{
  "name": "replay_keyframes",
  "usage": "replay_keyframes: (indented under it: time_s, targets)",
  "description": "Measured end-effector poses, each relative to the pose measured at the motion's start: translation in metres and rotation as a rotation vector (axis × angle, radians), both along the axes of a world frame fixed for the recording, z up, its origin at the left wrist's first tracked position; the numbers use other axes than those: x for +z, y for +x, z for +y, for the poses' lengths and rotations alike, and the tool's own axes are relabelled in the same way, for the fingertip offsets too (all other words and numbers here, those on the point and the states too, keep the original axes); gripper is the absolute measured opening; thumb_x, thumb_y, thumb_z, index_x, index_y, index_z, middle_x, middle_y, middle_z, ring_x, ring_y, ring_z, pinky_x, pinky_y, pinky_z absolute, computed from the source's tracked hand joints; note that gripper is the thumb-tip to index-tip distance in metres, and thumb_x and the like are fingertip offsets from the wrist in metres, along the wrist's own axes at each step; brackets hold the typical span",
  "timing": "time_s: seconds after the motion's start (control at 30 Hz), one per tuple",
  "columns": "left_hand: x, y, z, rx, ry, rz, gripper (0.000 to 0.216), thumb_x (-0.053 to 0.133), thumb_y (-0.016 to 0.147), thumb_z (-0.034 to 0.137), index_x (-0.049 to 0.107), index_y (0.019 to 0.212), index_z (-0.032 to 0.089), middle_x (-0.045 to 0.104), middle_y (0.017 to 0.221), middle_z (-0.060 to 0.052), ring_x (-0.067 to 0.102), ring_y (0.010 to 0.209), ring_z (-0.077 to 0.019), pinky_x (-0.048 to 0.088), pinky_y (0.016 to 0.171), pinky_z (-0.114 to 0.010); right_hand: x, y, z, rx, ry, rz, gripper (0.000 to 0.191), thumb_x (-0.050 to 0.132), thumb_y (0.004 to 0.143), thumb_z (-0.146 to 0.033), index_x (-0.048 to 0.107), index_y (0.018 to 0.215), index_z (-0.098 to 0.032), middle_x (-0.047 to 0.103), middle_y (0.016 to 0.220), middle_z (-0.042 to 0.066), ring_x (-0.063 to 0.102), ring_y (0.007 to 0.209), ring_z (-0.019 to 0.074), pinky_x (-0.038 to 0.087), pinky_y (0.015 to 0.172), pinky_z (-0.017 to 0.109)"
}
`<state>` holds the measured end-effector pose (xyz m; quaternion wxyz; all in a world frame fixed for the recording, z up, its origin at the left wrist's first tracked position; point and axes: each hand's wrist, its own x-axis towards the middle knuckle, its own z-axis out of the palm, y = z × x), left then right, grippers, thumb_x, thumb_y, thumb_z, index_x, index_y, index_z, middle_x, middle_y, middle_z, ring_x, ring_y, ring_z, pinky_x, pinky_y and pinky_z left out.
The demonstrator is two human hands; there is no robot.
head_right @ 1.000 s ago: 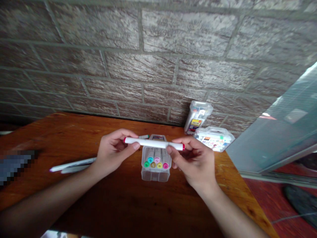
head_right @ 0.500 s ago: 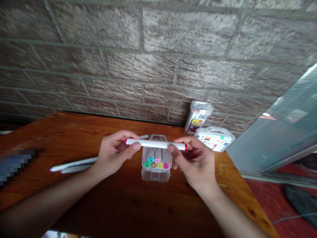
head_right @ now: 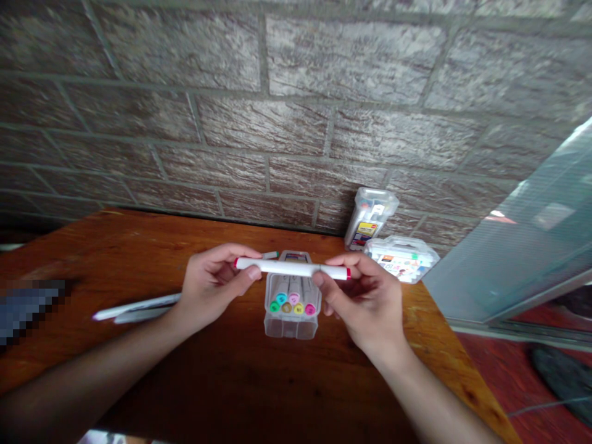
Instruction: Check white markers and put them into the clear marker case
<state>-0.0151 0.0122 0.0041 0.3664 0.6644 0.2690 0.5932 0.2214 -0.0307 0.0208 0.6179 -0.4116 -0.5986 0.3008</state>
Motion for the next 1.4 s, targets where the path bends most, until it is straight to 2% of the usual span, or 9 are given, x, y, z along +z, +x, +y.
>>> replay_keyframes:
  time_s: [0.13, 0.27, 0.43, 0.63, 0.83, 0.97, 1.03, 1.2, 1.4]
  targets:
    - [-0.0004, 0.0009, 0.0012, 0.037, -0.01, 0.013, 0.017, 0.088, 0.081, 0.025, 0.077, 0.091, 0.017, 0.076, 0.076, -0.003, 0.062, 0.057, -0.0105, 0.045, 0.047, -0.019, -0.0045, 0.0006, 0.0004, 0.011, 0.026, 0.017, 0.021, 0.091, 0.083, -0.028, 0.074, 0.093, -0.021, 0.068, 0.055, -0.004, 0.06, 0.035, 0.0118, 0.048, 0.034, 0.02]
    - [-0.0005, -0.0001, 0.0006, -0.018, -0.041, -0.023, 0.012, 0.083, 0.087, 0.025, 0.077, 0.094, 0.018, 0.073, 0.072, 0.0, 0.055, 0.051, -0.0086, 0.038, 0.043, -0.02, -0.0003, -0.0005, -0.0002, 0.025, 0.008, 0.028, 0.018, 0.09, 0.083, -0.025, 0.075, 0.091, -0.02, 0.069, 0.055, -0.004, 0.059, 0.036, 0.0106, 0.048, 0.036, 0.019]
    - [0.0006, 0.0002, -0.0001, -0.063, -0.025, -0.061, 0.009, 0.08, 0.089, 0.016, 0.078, 0.097, 0.019, 0.073, 0.071, 0.002, 0.053, 0.048, -0.0066, 0.04, 0.045, -0.02, 0.0032, 0.0003, -0.0007, 0.037, -0.03, 0.045, 0.016, 0.089, 0.085, -0.024, 0.075, 0.089, -0.02, 0.069, 0.057, -0.004, 0.059, 0.036, 0.0088, 0.047, 0.036, 0.016]
    - [-0.0026, -0.0012, 0.001, -0.093, -0.085, -0.088, 0.009, 0.078, 0.093, 0.02, 0.079, 0.101, 0.017, 0.077, 0.074, -0.002, 0.053, 0.046, -0.0067, 0.04, 0.042, -0.019, -0.0035, 0.0048, 0.0011, 0.078, -0.08, 0.105, 0.013, 0.087, 0.089, -0.028, 0.078, 0.095, -0.022, 0.066, 0.052, -0.004, 0.058, 0.037, 0.0083, 0.046, 0.038, 0.015]
    - [-0.0038, -0.0026, 0.0027, -0.119, -0.139, -0.131, 0.016, 0.079, 0.094, 0.027, 0.079, 0.105, 0.016, 0.079, 0.077, -0.005, 0.054, 0.045, -0.006, 0.041, 0.043, -0.017, -0.004, 0.0056, 0.0045, 0.112, -0.112, 0.185, 0.015, 0.088, 0.089, -0.031, 0.082, 0.1, -0.023, 0.079, 0.072, 0.001, 0.06, 0.04, 0.0079, 0.048, 0.038, 0.017]
    - [-0.0025, -0.0017, 0.0029, -0.121, -0.148, -0.163, 0.016, 0.08, 0.093, 0.027, 0.078, 0.105, 0.015, 0.078, 0.076, -0.004, 0.055, 0.045, -0.0055, 0.042, 0.043, -0.016, -0.0045, 0.0052, 0.0054, 0.113, -0.103, 0.186, 0.015, 0.087, 0.089, -0.03, 0.083, 0.101, -0.022, 0.069, 0.055, -0.003, 0.058, 0.038, 0.0076, 0.046, 0.038, 0.015]
    - [-0.0024, -0.0015, 0.0031, -0.12, -0.151, -0.176, 0.015, 0.081, 0.093, 0.026, 0.077, 0.103, 0.016, 0.078, 0.076, -0.003, 0.055, 0.045, -0.0052, 0.042, 0.043, -0.015, -0.0046, 0.0049, 0.0052, 0.107, -0.097, 0.199, 0.014, 0.088, 0.088, -0.028, 0.082, 0.099, -0.023, 0.068, 0.054, -0.004, 0.057, 0.037, 0.0075, 0.046, 0.037, 0.015]
    - [-0.0037, -0.0026, 0.0043, -0.117, -0.161, -0.194, 0.014, 0.082, 0.092, 0.026, 0.079, 0.102, 0.016, 0.078, 0.076, -0.003, 0.055, 0.046, -0.0047, 0.042, 0.044, -0.015, -0.0036, 0.0048, 0.0049, 0.113, -0.107, 0.242, 0.015, 0.089, 0.087, -0.029, 0.081, 0.097, -0.023, 0.081, 0.074, 0.001, 0.059, 0.037, 0.0078, 0.046, 0.035, 0.017]
    - [-0.0075, -0.0043, 0.0082, -0.149, -0.18, -0.23, 0.017, 0.079, 0.096, 0.029, 0.083, 0.11, 0.021, 0.081, 0.084, -0.005, 0.056, 0.049, -0.0046, 0.043, 0.048, -0.017, -0.0002, 0.005, 0.0053, 0.109, -0.143, 0.276, 0.017, 0.087, 0.089, -0.033, 0.082, 0.101, -0.022, 0.083, 0.082, 0.004, 0.06, 0.038, 0.0077, 0.044, 0.035, 0.016]
